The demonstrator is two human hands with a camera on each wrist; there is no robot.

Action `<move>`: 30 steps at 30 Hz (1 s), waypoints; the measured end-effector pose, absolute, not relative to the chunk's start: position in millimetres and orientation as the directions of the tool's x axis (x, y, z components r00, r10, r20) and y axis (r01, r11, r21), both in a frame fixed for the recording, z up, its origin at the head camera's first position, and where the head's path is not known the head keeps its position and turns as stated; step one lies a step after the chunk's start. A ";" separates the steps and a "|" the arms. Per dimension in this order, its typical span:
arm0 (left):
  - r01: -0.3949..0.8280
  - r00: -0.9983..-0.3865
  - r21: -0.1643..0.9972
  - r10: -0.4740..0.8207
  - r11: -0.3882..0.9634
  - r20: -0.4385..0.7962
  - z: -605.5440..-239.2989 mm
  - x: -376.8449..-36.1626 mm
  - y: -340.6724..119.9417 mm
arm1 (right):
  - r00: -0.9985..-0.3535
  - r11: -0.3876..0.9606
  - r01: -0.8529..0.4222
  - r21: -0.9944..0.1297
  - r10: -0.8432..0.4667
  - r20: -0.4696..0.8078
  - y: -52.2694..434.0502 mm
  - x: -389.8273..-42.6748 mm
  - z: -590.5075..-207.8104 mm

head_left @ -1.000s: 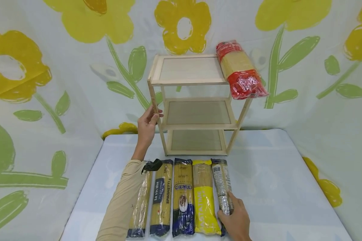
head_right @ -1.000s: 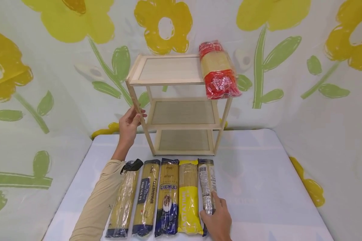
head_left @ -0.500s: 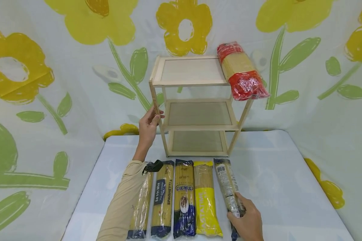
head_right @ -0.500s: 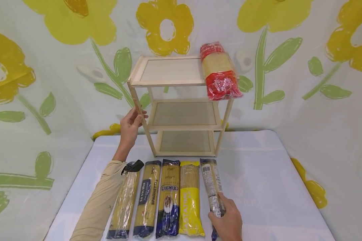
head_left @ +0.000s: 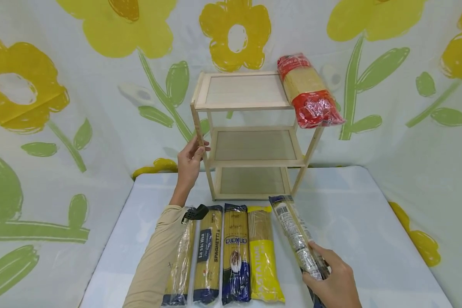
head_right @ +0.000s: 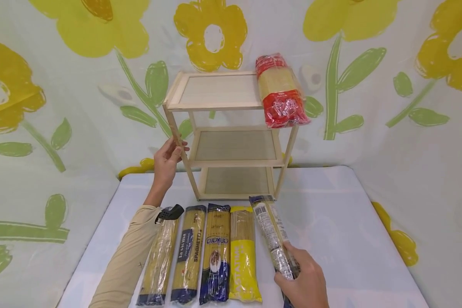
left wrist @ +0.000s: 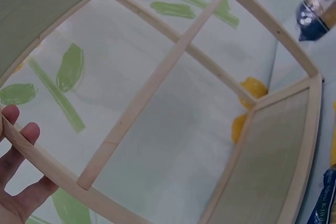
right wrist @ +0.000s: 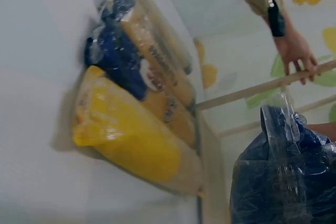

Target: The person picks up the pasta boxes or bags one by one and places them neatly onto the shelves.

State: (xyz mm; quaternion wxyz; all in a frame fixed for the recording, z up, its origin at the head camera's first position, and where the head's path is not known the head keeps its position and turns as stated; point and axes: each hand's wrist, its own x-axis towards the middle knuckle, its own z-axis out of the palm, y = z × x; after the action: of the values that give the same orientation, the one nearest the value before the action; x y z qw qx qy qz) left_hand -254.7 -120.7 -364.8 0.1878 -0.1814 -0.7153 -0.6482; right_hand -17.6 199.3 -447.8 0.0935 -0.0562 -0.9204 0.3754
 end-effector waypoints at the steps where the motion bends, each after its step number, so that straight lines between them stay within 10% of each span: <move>1: 0.504 -0.863 0.859 0.019 0.095 0.504 -364.9 -254.9 -120.5 | -0.975 0.719 0.017 -0.695 0.166 0.148 200.6 -16.4 -443.0; 30: 0.509 -0.861 0.859 0.013 0.059 0.509 -368.5 -258.7 -120.6 | -0.868 0.681 -0.434 -0.590 -0.140 0.476 205.8 -39.1 -272.9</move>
State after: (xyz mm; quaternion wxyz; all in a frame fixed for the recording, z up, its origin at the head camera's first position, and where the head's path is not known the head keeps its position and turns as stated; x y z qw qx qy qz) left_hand -258.7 -120.6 -368.5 0.1875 -0.1856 -0.7031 -0.6603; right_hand -39.1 205.8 -272.9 0.2004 0.1604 -0.8945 0.3660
